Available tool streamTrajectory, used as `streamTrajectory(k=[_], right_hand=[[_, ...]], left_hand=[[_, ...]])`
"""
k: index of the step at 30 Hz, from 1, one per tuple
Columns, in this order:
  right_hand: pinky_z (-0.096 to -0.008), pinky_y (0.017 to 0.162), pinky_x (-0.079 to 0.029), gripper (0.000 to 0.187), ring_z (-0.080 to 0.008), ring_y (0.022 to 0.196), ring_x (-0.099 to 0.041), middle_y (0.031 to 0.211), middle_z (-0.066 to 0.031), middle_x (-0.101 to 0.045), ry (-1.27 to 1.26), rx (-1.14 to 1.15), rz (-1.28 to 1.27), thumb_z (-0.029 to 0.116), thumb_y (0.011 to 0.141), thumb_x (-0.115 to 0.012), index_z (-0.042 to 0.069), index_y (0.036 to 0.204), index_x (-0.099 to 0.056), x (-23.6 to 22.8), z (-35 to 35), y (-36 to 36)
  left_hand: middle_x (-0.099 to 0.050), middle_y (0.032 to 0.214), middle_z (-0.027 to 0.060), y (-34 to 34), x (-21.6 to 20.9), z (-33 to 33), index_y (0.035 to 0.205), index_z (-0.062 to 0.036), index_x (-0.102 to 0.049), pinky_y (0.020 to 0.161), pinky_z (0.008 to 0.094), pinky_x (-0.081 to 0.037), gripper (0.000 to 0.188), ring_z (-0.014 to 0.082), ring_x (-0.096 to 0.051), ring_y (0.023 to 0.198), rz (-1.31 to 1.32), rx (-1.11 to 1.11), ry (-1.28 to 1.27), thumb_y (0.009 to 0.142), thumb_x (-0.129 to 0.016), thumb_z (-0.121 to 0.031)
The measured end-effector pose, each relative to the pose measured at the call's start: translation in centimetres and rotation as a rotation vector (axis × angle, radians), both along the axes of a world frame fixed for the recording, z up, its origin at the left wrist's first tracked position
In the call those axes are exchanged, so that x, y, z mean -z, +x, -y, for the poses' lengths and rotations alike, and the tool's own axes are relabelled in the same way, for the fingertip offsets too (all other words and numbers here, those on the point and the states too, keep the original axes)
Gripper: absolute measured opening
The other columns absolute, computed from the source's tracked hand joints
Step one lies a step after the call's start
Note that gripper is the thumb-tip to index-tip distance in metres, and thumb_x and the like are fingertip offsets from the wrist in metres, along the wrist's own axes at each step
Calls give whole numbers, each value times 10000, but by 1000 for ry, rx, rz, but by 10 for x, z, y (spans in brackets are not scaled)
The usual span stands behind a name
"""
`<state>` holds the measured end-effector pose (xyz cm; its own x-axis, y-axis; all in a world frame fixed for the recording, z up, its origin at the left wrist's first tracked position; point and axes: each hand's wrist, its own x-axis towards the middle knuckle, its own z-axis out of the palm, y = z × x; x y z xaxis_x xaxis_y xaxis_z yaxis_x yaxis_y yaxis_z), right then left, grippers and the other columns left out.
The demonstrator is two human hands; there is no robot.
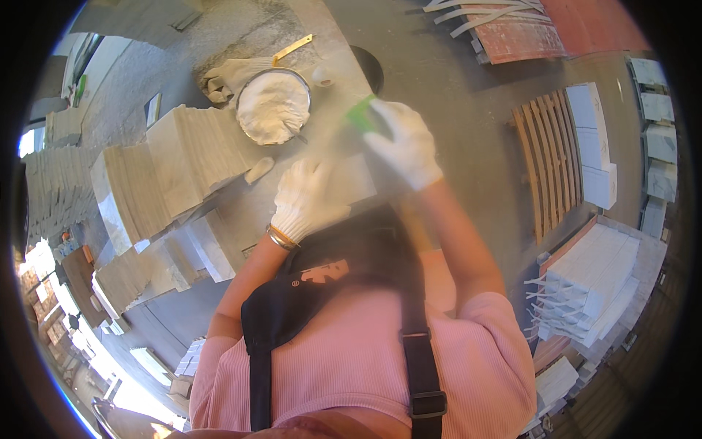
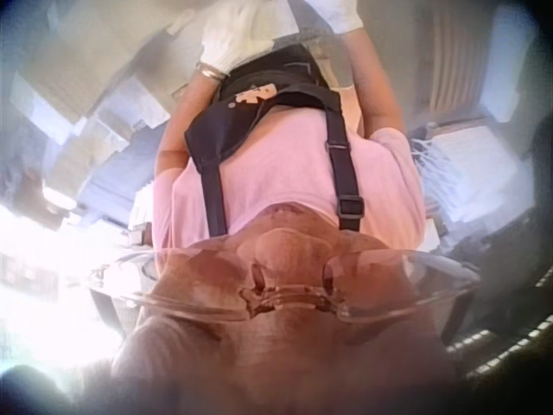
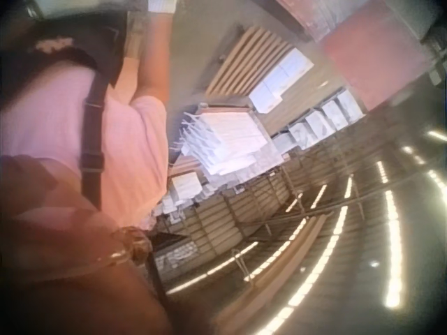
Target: The person applies a white powder to the edges of rectangular stone tiles using a small metal tool, then rubs the edges with a green abrasive block. The person repeats this process on multiple tiles, handling them one at a time and placing finished pieces aside.
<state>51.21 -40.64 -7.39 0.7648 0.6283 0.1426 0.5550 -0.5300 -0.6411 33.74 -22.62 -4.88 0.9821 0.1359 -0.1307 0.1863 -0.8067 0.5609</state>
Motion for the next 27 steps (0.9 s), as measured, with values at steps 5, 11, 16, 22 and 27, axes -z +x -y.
streamTrajectory(k=[5, 11, 16, 22, 27], right_hand=[[-346, 1140, -387, 686, -216, 1361, -521, 1484, -112, -558, 458, 317, -901, 289, 917, -640, -11, 1515, -487, -8, 60, 3], [-345, 1142, -384, 730, -220, 1383, -495, 1512, -113, -527, 649, 374, -1002, 287, 914, -622, -6, 1554, -427, 8, 76, -8], [-360, 1137, -408, 685, -217, 1360, -520, 1504, -112, -537, 612, 312, -873, 167, 922, -639, 24, 1559, -431, 18, 82, -23], [-329, 1099, -444, 639, -187, 1306, -552, 1466, -106, -567, 551, 331, -780, 151, 938, -667, 31, 1535, -475, 55, 65, -7], [-320, 1071, -463, 623, -184, 1247, -589, 1432, -93, -595, 705, 267, -855, 133, 943, -667, 23, 1528, -482, 64, 84, -9]], left_hand=[[-583, 1238, 158, 46, 26, 27, 1234, -87, -639, 913, 514, -485, 700, 382, -566, 1150, 83, 92, 30, 626, -828, -379], [-590, 1253, 129, 69, 38, 52, 1189, -53, -653, 929, 495, -479, 679, 374, -568, 1153, 166, 122, 114, 623, -824, -387], [-592, 1275, 134, 64, 45, 59, 1159, -44, -668, 916, 503, -494, 737, 384, -587, 1152, 307, 56, 53, 594, -867, -473], [-614, 1251, 135, 60, 57, 62, 1145, -56, -680, 930, 510, -511, 786, 388, -610, 1140, 408, 24, 116, 555, -895, -529], [-636, 1238, 148, 58, 61, 64, 1130, -61, -691, 968, 518, -505, 750, 395, -604, 1169, 407, 5, 120, 572, -895, -518]])
